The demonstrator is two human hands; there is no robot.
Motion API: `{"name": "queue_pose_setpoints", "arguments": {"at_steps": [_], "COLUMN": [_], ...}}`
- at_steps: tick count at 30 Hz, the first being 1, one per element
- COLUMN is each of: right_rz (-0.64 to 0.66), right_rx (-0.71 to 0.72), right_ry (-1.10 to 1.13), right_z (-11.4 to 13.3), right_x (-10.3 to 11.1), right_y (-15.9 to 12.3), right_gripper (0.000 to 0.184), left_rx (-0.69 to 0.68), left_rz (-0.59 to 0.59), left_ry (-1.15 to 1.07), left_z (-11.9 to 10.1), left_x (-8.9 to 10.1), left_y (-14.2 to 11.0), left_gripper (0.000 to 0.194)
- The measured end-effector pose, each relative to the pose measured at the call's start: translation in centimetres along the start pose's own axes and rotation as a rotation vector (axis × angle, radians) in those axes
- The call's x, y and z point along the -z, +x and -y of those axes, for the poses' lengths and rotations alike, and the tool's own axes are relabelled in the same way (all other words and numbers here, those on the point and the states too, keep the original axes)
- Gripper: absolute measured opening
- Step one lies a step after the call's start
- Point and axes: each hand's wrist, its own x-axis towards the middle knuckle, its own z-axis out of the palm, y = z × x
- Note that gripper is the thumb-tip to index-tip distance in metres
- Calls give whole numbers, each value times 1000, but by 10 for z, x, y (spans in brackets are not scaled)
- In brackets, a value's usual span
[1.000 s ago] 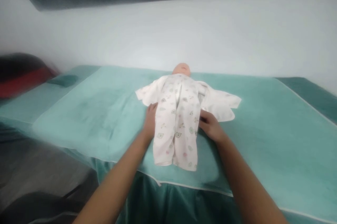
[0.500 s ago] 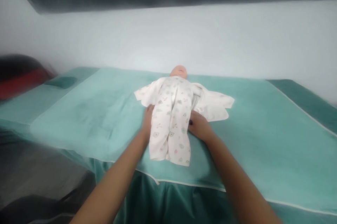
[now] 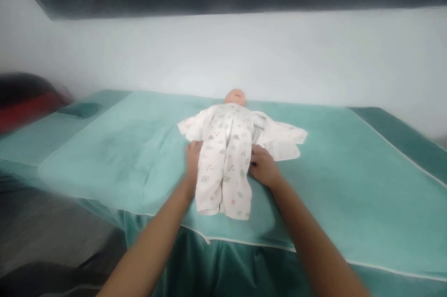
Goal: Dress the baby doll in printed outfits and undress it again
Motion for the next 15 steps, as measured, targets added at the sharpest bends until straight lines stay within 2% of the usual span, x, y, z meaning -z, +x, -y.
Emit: {"name": "queue_pose_setpoints", "arguments": {"at_steps": [6,10,15], "right_rz": [-8,-3,-3], "right_rx": [-10,-90,-224], "right_ry": [55,179,269], "right_z": [0,0,8], "right_x": [2,7,12], "right_y": [-2,-5,-14], "right_gripper": [36,33,29], "left_rx": [28,32,81], "left_rz": [-25,-39,7], "left_ry": [-22,-39,-156], "left_z": [0,3,11], "left_x": [6,4,-7], "left_y": [-3,-4,-4], "left_gripper": [21,22,21]}}
